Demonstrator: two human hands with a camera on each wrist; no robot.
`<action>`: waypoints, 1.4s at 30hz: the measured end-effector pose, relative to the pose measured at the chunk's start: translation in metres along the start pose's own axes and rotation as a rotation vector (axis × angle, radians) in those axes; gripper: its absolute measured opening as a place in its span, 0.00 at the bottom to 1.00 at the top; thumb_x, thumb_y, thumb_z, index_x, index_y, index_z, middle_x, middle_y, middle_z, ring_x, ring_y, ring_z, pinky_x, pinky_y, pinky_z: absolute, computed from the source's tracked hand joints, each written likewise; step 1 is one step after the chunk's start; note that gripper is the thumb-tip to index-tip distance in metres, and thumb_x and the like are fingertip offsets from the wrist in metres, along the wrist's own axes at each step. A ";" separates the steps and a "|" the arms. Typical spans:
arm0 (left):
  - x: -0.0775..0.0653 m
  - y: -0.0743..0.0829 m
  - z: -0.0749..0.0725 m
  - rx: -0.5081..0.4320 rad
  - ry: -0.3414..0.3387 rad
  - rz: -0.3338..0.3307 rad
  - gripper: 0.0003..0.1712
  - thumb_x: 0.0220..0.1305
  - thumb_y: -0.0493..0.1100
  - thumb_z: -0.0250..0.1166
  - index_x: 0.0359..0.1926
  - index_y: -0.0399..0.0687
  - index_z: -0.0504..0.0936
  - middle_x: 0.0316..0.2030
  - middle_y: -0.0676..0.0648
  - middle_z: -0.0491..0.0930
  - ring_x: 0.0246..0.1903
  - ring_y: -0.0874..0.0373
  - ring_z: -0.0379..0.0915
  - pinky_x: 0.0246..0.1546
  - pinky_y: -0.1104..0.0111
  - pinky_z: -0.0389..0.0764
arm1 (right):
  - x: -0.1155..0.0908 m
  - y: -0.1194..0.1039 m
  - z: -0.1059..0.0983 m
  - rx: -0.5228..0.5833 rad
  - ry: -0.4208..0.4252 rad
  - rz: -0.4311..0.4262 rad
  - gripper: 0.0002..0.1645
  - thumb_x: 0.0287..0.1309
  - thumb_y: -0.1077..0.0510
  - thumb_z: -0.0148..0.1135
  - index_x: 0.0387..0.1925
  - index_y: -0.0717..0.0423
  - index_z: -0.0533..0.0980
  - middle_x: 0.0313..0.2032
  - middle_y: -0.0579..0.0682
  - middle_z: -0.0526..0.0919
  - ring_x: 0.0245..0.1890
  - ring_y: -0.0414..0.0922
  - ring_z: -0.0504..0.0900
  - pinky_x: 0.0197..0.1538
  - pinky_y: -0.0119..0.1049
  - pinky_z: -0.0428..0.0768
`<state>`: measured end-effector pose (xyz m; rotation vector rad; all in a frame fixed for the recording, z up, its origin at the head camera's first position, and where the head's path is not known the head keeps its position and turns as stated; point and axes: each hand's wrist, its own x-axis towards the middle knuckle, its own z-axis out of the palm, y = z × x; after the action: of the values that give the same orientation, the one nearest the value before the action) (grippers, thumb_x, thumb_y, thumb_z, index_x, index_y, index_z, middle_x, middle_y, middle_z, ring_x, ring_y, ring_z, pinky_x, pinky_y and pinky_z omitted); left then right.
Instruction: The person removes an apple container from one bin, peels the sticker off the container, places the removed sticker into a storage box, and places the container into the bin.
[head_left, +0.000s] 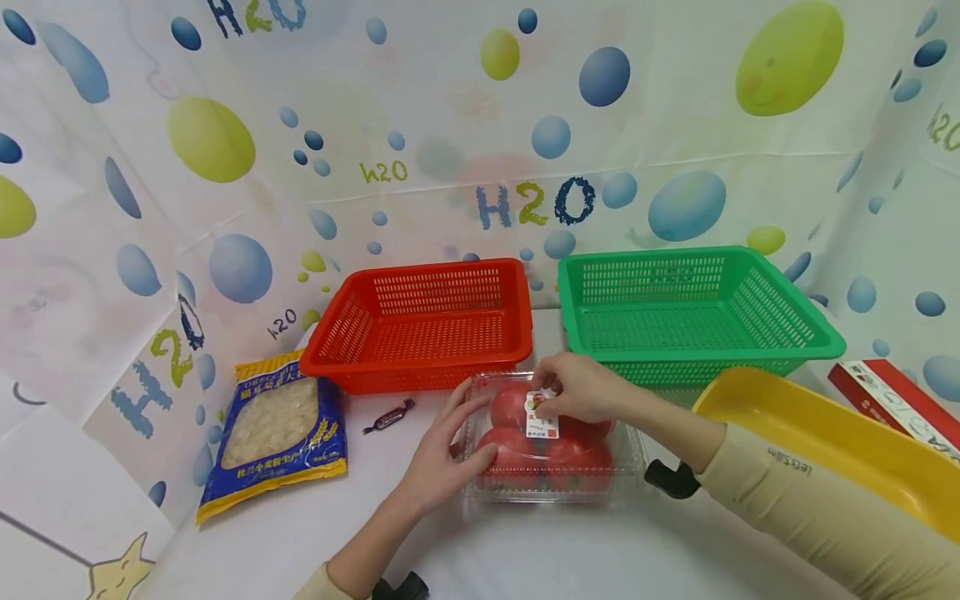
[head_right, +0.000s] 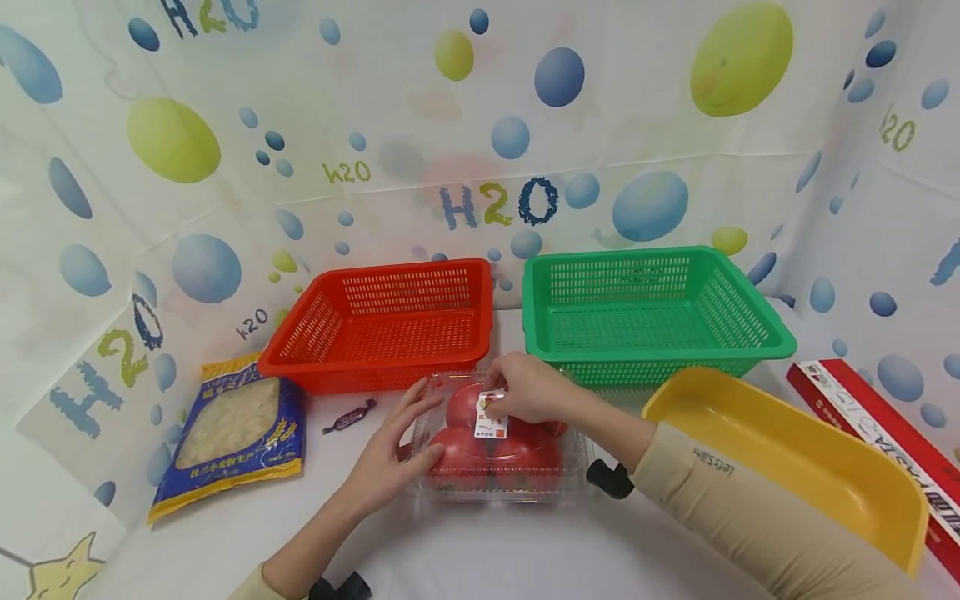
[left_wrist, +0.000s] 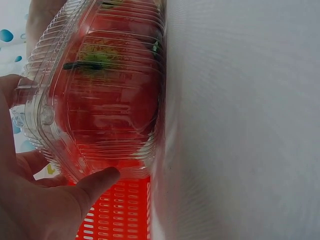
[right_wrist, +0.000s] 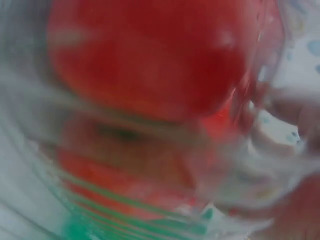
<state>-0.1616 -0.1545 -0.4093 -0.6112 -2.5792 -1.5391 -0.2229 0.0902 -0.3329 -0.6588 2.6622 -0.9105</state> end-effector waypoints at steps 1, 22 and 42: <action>0.000 0.000 0.000 0.001 0.000 0.000 0.38 0.58 0.47 0.71 0.71 0.58 0.72 0.78 0.50 0.51 0.74 0.42 0.50 0.56 0.37 0.72 | 0.000 0.000 0.000 0.004 -0.001 0.002 0.15 0.55 0.59 0.75 0.43 0.55 0.80 0.36 0.47 0.82 0.39 0.47 0.77 0.43 0.41 0.83; 0.002 0.003 0.000 -0.007 -0.011 -0.011 0.38 0.59 0.47 0.71 0.71 0.58 0.72 0.79 0.51 0.50 0.74 0.40 0.49 0.57 0.36 0.71 | -0.008 -0.007 -0.017 0.112 0.013 -0.052 0.09 0.63 0.63 0.67 0.45 0.54 0.81 0.36 0.46 0.82 0.41 0.47 0.78 0.44 0.40 0.84; 0.000 0.000 0.000 -0.021 -0.024 -0.010 0.38 0.59 0.47 0.71 0.71 0.57 0.71 0.79 0.48 0.49 0.75 0.40 0.48 0.58 0.37 0.70 | -0.054 0.015 -0.073 0.296 0.078 -0.044 0.14 0.69 0.55 0.63 0.50 0.59 0.80 0.41 0.51 0.84 0.41 0.51 0.79 0.47 0.42 0.83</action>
<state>-0.1616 -0.1549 -0.4095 -0.6233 -2.5905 -1.5740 -0.2084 0.1648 -0.2809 -0.6237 2.5108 -1.3344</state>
